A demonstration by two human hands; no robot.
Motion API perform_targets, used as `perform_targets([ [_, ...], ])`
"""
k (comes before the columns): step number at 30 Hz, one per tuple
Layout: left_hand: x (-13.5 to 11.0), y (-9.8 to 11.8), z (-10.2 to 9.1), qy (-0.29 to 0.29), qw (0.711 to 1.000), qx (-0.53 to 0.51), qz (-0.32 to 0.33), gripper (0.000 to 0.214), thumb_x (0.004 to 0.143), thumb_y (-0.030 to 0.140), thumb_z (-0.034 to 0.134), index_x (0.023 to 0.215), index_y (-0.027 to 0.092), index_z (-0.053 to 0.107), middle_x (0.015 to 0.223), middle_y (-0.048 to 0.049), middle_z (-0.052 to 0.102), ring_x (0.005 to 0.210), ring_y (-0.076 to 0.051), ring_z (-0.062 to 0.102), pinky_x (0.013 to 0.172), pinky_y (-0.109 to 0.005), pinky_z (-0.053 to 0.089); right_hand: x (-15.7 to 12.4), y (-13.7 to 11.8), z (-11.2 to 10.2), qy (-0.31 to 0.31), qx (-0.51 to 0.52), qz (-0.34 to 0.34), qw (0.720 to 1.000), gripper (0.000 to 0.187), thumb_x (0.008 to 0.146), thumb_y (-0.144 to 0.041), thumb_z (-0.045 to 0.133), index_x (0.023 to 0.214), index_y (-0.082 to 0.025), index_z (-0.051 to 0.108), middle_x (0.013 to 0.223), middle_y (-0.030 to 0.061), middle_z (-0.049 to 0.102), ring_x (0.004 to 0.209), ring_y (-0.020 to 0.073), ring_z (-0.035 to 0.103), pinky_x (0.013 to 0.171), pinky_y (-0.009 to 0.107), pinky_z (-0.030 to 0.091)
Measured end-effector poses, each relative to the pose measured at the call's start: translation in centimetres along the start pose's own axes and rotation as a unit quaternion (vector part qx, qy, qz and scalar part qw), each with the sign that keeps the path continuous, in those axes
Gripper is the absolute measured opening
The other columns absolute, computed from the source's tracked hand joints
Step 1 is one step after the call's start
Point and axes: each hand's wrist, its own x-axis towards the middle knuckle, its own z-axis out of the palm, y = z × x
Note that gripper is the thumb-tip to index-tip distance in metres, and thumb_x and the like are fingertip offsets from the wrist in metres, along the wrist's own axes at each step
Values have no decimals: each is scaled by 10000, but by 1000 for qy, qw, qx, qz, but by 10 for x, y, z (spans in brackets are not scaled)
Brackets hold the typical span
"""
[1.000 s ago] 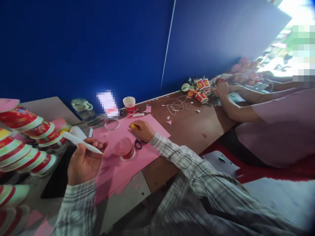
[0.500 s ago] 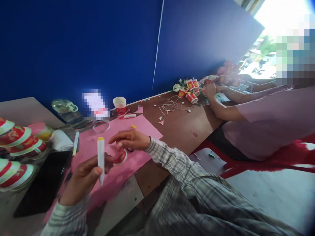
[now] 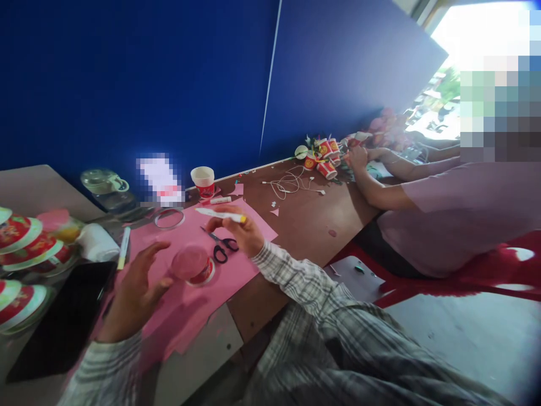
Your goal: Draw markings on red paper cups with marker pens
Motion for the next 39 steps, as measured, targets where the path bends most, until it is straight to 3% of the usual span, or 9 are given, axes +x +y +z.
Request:
perform_targets([
  [4,2,-17,19,-11,996,86,7,735,586,638,435,1179,206,400,1193,-102,452,1129,-234,400,940,-402,277,-19,15,17,-30,-175,-73,981,253,904,-197,374,1098,-90,496,1095,136,614,1070,136,583,1029,311,441],
  [10,-2,-22,35,15,996,82,-12,781,545,646,469,1184,204,390,1195,-109,449,1110,-241,411,926,-418,289,-33,32,29,-33,-296,-138,945,346,867,-253,460,1179,-105,437,1186,139,579,1164,172,529,1098,345,393],
  [20,1,-18,44,29,996,61,-58,673,594,606,458,1132,202,443,1146,-91,489,1078,-215,442,913,-401,313,-35,32,28,-40,-304,-145,941,370,827,-258,534,1158,-107,468,1139,125,611,1152,220,517,1046,364,429],
  [25,0,-17,47,20,995,54,-86,651,601,573,471,1136,205,436,1137,-92,494,1058,-226,455,888,-410,336,-36,36,28,-55,-310,-136,940,401,826,-217,518,1199,-109,418,1169,127,588,1150,184,521,1087,342,401],
  [34,-3,-23,51,13,999,43,7,653,651,478,485,1229,215,329,1236,-100,402,1152,-219,374,942,-407,289,-34,31,29,-62,-298,-126,944,372,844,-237,497,1180,-95,422,1146,139,585,1118,181,527,1049,325,423],
  [39,-3,-21,53,6,1000,21,-10,606,661,457,490,1206,232,353,1211,-80,431,1116,-203,408,915,-380,329,-37,30,29,-11,-271,-135,953,392,829,-241,524,1186,-113,423,1194,114,580,1126,195,534,1076,345,404],
])
